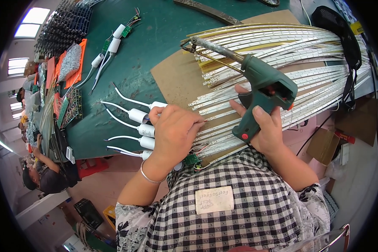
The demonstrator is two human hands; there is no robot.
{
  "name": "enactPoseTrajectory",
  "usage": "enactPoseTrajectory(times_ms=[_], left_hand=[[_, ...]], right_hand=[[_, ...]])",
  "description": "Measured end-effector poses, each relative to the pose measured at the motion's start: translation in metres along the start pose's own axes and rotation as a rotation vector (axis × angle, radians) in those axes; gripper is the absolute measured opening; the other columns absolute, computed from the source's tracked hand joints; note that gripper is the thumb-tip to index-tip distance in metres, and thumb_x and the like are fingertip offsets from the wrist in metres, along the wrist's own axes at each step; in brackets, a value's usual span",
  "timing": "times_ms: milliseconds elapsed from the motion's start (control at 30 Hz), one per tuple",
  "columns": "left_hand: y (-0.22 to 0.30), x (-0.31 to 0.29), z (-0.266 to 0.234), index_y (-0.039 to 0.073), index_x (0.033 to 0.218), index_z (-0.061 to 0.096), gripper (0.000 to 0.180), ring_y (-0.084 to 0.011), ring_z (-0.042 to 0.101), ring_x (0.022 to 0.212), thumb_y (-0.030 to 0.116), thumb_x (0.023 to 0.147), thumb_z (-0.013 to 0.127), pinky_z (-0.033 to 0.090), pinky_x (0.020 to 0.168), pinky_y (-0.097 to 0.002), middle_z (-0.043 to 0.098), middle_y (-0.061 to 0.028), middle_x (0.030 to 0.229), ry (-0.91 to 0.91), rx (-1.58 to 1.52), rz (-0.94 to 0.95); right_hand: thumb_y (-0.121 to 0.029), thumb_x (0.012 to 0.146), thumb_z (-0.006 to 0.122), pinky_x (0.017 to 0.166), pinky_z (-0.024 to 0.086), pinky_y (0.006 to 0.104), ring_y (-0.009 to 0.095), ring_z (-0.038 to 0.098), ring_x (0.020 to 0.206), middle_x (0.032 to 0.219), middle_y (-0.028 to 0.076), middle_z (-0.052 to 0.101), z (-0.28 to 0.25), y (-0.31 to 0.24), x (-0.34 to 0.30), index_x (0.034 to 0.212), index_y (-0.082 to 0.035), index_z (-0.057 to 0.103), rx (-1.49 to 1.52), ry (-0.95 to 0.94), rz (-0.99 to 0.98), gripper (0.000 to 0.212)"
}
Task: The person attaches wire harnesses to LED strip lights by hand and solders the connections using a soldering iron.
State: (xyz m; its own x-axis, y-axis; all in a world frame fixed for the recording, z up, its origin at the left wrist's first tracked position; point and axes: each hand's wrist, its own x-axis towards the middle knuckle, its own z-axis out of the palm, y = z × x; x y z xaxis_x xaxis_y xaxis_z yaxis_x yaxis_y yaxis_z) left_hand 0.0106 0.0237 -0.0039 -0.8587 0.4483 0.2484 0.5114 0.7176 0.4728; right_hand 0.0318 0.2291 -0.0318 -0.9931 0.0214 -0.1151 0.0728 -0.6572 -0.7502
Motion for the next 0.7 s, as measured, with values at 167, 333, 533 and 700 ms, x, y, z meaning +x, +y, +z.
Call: enactPoseTrajectory(times_ms=[167, 333, 533, 700], left_hand=[[0.003, 0.003, 0.003, 0.013, 0.074, 0.062, 0.009, -0.0177, 0.053, 0.078, 0.008, 0.069, 0.069, 0.028, 0.081, -0.0373, 0.060, 0.0025, 0.075, -0.027, 0.051, 0.020], [-0.001, 0.007, 0.004, 0.013, 0.073, 0.062, 0.008, -0.0183, 0.052, 0.080, 0.011, 0.069, 0.068, 0.027, 0.082, -0.0391, 0.058, 0.0023, 0.073, -0.101, 0.073, 0.028], [-0.001, 0.015, 0.000, 0.014, 0.072, 0.062, 0.006, -0.0183, 0.050, 0.077, 0.011, 0.069, 0.066, 0.026, 0.080, -0.0387, 0.057, 0.0029, 0.068, -0.176, 0.065, 0.008], [-0.002, 0.018, 0.000, 0.014, 0.070, 0.061, 0.005, -0.0178, 0.050, 0.075, 0.011, 0.068, 0.064, 0.026, 0.080, -0.0378, 0.055, 0.0035, 0.065, -0.207, 0.060, -0.007]], right_hand=[[-0.012, 0.088, 0.054, 0.102, 0.037, 0.0530, 0.030, 0.038, 0.128, 0.135, 0.014, 0.039, -0.004, 0.001, -0.001, 0.137, -0.007, 0.026, -0.033, -0.030, 0.001, 0.057], [-0.011, 0.088, 0.054, 0.102, 0.037, 0.0532, 0.031, 0.038, 0.129, 0.135, 0.015, 0.039, -0.004, 0.002, -0.001, 0.137, -0.006, 0.026, -0.049, -0.046, -0.001, 0.057], [-0.011, 0.088, 0.054, 0.102, 0.037, 0.0536, 0.032, 0.037, 0.129, 0.135, 0.015, 0.038, -0.005, 0.002, 0.000, 0.138, -0.006, 0.025, -0.055, -0.047, -0.004, 0.058], [-0.011, 0.088, 0.053, 0.102, 0.037, 0.0535, 0.032, 0.037, 0.129, 0.135, 0.015, 0.039, -0.004, 0.002, 0.000, 0.137, -0.005, 0.025, -0.065, -0.052, -0.007, 0.057]])
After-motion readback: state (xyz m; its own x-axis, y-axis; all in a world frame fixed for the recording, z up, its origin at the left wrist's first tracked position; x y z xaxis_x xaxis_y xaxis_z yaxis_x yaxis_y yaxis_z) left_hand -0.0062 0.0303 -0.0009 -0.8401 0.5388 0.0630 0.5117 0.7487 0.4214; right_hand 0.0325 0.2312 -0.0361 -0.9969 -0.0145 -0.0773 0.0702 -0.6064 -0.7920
